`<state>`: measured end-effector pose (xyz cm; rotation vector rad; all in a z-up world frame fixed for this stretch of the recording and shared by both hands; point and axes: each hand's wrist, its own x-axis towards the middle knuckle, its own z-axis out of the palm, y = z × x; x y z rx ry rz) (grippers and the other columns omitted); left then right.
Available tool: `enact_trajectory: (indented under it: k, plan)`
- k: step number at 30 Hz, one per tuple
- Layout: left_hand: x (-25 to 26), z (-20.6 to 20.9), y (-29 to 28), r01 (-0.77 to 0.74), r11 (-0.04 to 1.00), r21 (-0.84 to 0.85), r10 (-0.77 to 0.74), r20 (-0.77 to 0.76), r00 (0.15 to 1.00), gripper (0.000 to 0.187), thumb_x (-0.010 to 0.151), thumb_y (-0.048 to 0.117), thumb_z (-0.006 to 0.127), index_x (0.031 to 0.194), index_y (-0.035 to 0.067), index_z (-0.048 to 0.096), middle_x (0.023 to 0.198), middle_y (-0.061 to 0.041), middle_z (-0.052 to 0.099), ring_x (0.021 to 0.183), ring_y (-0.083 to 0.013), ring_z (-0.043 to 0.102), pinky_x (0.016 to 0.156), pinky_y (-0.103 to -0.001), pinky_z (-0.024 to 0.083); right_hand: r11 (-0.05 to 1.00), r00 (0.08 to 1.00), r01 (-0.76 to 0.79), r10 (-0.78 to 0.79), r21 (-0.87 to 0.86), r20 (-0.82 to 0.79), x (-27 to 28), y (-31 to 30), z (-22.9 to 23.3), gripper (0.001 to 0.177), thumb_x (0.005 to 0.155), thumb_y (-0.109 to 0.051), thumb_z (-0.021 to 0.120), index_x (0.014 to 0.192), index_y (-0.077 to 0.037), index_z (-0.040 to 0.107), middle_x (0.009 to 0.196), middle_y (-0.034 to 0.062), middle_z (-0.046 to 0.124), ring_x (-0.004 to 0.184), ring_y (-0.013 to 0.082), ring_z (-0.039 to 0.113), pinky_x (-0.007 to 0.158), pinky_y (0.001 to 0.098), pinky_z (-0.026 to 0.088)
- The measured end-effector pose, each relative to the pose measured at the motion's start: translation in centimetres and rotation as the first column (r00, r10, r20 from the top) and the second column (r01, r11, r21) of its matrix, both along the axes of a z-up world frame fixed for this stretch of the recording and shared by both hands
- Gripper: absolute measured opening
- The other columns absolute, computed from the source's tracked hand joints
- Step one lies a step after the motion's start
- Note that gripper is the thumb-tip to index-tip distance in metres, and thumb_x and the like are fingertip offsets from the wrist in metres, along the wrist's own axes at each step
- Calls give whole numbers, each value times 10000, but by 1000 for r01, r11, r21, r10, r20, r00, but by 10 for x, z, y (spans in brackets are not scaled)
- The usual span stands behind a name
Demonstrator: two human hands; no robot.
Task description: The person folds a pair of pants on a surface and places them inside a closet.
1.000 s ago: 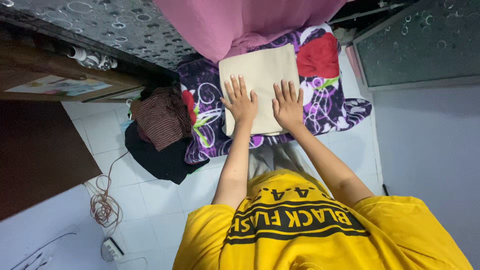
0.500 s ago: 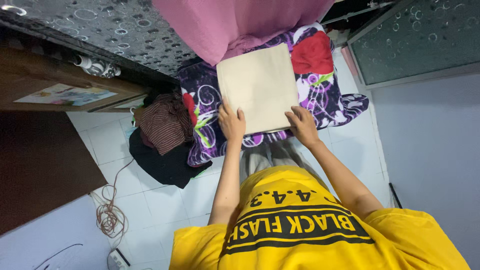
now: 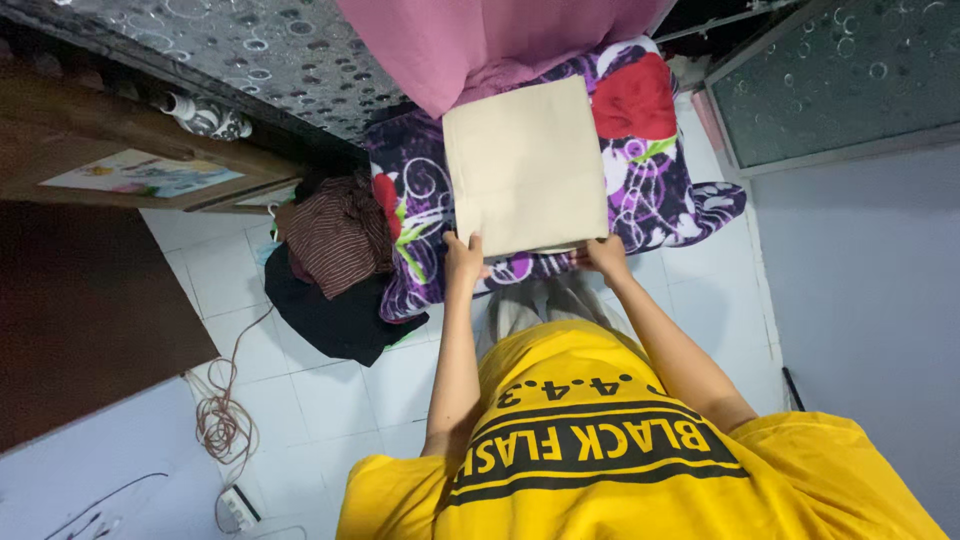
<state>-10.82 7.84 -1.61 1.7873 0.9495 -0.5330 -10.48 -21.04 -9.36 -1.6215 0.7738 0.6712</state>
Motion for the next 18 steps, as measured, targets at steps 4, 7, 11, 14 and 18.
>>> enact_trajectory:
  k: [4,7,11,14,18]
  plan:
    - [0,-40,9,-117,966,-229,183,295,938,478,963,174,615,1345,46,357,1325,-204,564,1001,-298,699,629,-396,683,868,964,119,16,482,-266,7,1,3,366,1049,-303,486,1197,15,590,1197,217,727,1042,264,704,913,367,593]
    - [2,-49,21,-109,894,-435,235,246,940,392,975,169,591,1301,73,396,1263,-134,595,942,-227,692,584,-348,642,704,927,-60,302,707,-223,-4,8,27,350,952,-197,611,1291,-113,624,1337,89,662,1187,204,676,993,336,561]
    - [5,-38,23,-51,895,-443,214,327,920,341,1007,167,590,1303,91,438,1217,-128,616,890,-204,679,550,-305,602,533,968,238,-59,812,-245,-4,44,52,401,956,-297,662,1280,-69,601,1344,174,642,1193,263,683,1017,406,566]
    - [2,-25,20,10,895,-447,174,370,913,300,1036,183,586,1278,66,454,1179,-126,636,861,-191,678,535,-291,584,408,944,330,-140,851,-299,7,48,55,430,943,-354,674,1267,-80,610,1261,182,658,1138,297,680,977,454,568]
    - [-1,-43,25,51,891,-450,164,425,890,304,1012,168,601,1272,76,474,1173,-88,650,887,-152,700,586,-277,623,375,917,395,-214,839,-336,17,47,22,396,995,-322,686,1282,-58,616,1232,132,684,1135,265,674,996,426,554]
